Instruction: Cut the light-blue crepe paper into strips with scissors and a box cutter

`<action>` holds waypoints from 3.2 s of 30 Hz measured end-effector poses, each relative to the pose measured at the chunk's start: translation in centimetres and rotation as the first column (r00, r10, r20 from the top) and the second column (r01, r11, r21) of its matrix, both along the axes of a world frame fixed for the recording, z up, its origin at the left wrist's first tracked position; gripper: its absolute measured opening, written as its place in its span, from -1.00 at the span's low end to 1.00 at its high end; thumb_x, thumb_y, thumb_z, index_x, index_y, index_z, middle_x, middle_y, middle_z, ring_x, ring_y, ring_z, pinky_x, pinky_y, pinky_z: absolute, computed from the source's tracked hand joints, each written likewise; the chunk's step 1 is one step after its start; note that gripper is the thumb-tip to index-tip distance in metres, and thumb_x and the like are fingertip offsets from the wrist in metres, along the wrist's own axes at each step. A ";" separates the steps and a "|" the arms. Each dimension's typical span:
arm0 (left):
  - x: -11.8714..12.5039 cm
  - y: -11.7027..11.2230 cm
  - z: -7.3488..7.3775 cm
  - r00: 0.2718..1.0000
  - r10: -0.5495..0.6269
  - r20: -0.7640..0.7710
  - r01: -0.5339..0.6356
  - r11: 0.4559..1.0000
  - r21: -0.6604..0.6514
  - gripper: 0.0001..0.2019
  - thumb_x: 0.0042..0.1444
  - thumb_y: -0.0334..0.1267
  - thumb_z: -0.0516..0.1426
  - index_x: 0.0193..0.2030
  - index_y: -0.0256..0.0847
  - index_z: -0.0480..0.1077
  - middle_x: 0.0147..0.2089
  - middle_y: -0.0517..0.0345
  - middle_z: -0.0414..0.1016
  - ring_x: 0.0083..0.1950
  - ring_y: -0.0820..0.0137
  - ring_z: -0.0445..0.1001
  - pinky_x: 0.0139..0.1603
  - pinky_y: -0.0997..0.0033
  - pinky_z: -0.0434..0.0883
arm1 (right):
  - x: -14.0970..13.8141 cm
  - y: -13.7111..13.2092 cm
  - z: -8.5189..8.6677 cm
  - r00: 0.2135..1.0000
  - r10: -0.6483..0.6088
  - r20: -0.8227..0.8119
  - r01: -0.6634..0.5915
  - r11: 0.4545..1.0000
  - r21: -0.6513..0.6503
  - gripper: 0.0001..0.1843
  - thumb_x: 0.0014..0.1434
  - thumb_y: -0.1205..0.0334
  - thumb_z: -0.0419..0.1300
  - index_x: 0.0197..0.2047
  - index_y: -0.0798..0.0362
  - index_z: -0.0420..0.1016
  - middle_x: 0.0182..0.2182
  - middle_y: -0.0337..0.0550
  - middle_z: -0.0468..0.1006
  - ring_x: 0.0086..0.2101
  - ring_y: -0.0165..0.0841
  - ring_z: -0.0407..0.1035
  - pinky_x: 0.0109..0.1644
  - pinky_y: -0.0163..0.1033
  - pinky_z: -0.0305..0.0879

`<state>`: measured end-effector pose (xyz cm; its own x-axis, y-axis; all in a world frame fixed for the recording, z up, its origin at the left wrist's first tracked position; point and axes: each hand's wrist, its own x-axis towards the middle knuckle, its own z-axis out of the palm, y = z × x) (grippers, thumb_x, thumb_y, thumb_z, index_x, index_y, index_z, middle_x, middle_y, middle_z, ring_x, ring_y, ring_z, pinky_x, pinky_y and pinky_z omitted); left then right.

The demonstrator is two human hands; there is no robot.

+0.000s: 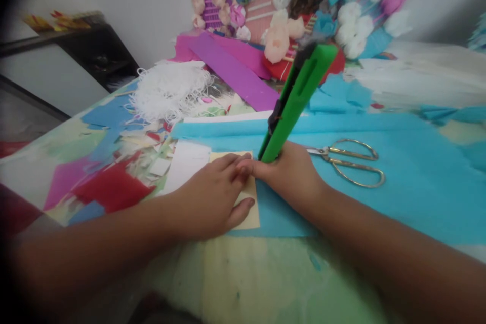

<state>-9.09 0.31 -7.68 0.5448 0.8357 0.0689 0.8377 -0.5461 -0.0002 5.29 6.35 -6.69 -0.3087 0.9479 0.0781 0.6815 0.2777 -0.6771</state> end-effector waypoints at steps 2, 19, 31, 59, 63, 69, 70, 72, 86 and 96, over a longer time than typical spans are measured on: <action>0.0 0.0 0.0 1.000 -0.001 -0.003 0.001 1.000 0.004 -0.44 0.12 -0.09 -0.13 0.08 -0.61 0.18 0.12 -0.32 0.20 0.17 0.09 0.11 0.14 0.15 0.10 | 0.1 0.0 0.0 1.000 0.004 -0.008 -0.004 1.000 0.001 -0.62 -0.19 -0.08 0.19 -0.65 0.07 0.23 -0.66 -0.24 0.33 -0.55 -0.41 0.21 -0.52 -0.32 0.08; -0.2 0.1 -0.1 1.000 -0.028 0.013 0.028 1.000 -0.009 -0.48 0.13 -0.11 -0.15 0.06 -0.54 0.21 0.08 -0.24 0.27 0.20 0.13 0.08 0.17 0.13 0.05 | 0.1 0.0 -0.2 0.985 0.167 -0.036 -0.167 0.986 0.010 -0.61 -0.09 -0.02 0.14 -0.66 0.06 0.11 -0.72 -0.35 0.15 -0.61 -0.50 0.10 -0.56 -0.35 0.02; -0.1 -0.1 -0.1 1.000 0.002 -0.009 -0.002 1.000 -0.016 -0.41 0.14 -0.08 -0.16 0.13 -0.63 0.09 0.17 -0.34 0.12 0.21 0.08 0.06 0.16 0.13 0.05 | 0.7 0.0 0.9 0.993 0.043 -0.112 -0.046 0.999 -0.020 -0.73 -0.02 0.01 0.10 -0.57 0.02 0.25 -0.64 -0.26 0.31 -0.56 -0.42 0.22 -0.50 -0.30 0.13; -0.3 -0.1 -0.3 1.000 -0.020 0.007 0.019 0.999 0.031 -0.43 0.12 -0.08 -0.14 0.10 -0.57 0.16 0.17 -0.32 0.13 0.20 0.10 0.09 0.18 0.15 0.04 | 0.8 -1.0 0.0 0.990 0.087 -0.115 -0.081 0.995 0.054 -0.80 -0.05 0.24 0.10 -0.61 0.02 0.15 -0.72 -0.36 0.17 -0.61 -0.49 0.16 -0.52 -0.35 0.13; -0.2 0.1 -0.3 1.000 -0.026 0.012 0.026 0.998 0.052 -0.44 0.12 -0.08 -0.13 0.09 -0.57 0.17 0.16 -0.32 0.15 0.19 0.10 0.10 0.17 0.15 0.05 | 0.8 -1.0 0.0 0.992 0.075 -0.100 -0.068 0.995 0.071 -0.81 -0.05 0.23 0.10 -0.60 0.03 0.17 -0.70 -0.34 0.21 -0.61 -0.48 0.16 -0.53 -0.35 0.12; -0.3 0.2 -0.5 0.999 -0.029 0.042 0.027 0.999 0.029 -0.47 0.11 -0.10 -0.12 0.05 -0.55 0.20 0.16 -0.33 0.14 0.19 0.09 0.09 0.16 0.11 0.07 | 0.6 -1.0 -0.1 0.988 0.143 -0.063 -0.136 0.985 0.107 -0.79 -0.06 0.22 0.11 -0.61 0.03 0.15 -0.71 -0.36 0.18 -0.63 -0.51 0.12 -0.57 -0.37 0.09; -0.3 0.2 -0.5 0.998 -0.029 0.047 0.028 0.999 0.026 -0.47 0.11 -0.10 -0.12 0.05 -0.55 0.21 0.16 -0.34 0.14 0.19 0.09 0.09 0.17 0.10 0.06 | 0.6 -1.0 -0.2 0.987 0.155 -0.052 -0.148 0.982 0.120 -0.78 -0.07 0.21 0.11 -0.62 0.03 0.13 -0.71 -0.36 0.17 -0.64 -0.51 0.11 -0.58 -0.37 0.08; -0.3 0.2 -0.6 0.998 -0.030 0.054 0.029 0.999 0.020 -0.48 0.11 -0.10 -0.12 0.04 -0.54 0.22 0.15 -0.34 0.15 0.20 0.08 0.08 0.17 0.10 0.05 | 0.5 -1.1 -0.2 0.986 0.164 -0.028 -0.158 0.976 0.150 -0.74 -0.07 0.19 0.11 -0.64 0.03 0.10 -0.72 -0.36 0.16 -0.64 -0.52 0.09 -0.59 -0.37 0.05; -0.2 0.2 -0.4 0.999 -0.010 0.053 0.010 1.000 -0.008 -0.46 0.10 -0.09 -0.12 0.07 -0.55 0.20 0.15 -0.30 0.16 0.21 0.10 0.05 0.19 0.13 0.03 | 1.1 -1.0 0.0 0.981 0.111 -0.160 -0.094 0.990 0.106 -0.66 -0.12 0.01 0.19 -0.62 0.03 0.14 -0.72 -0.35 0.19 -0.64 -0.50 0.13 -0.61 -0.36 0.06; -0.2 0.2 -0.3 1.000 -0.003 0.002 0.003 1.000 -0.005 -0.41 0.13 -0.06 -0.15 0.14 -0.56 0.10 0.19 -0.27 0.11 0.22 0.13 0.05 0.20 0.16 0.00 | 1.0 -0.8 -0.6 0.942 0.085 -0.325 -0.106 0.993 -0.047 -0.80 0.10 0.07 0.01 -0.44 0.00 0.25 -0.60 -0.31 0.32 -0.53 -0.43 0.26 -0.45 -0.30 0.20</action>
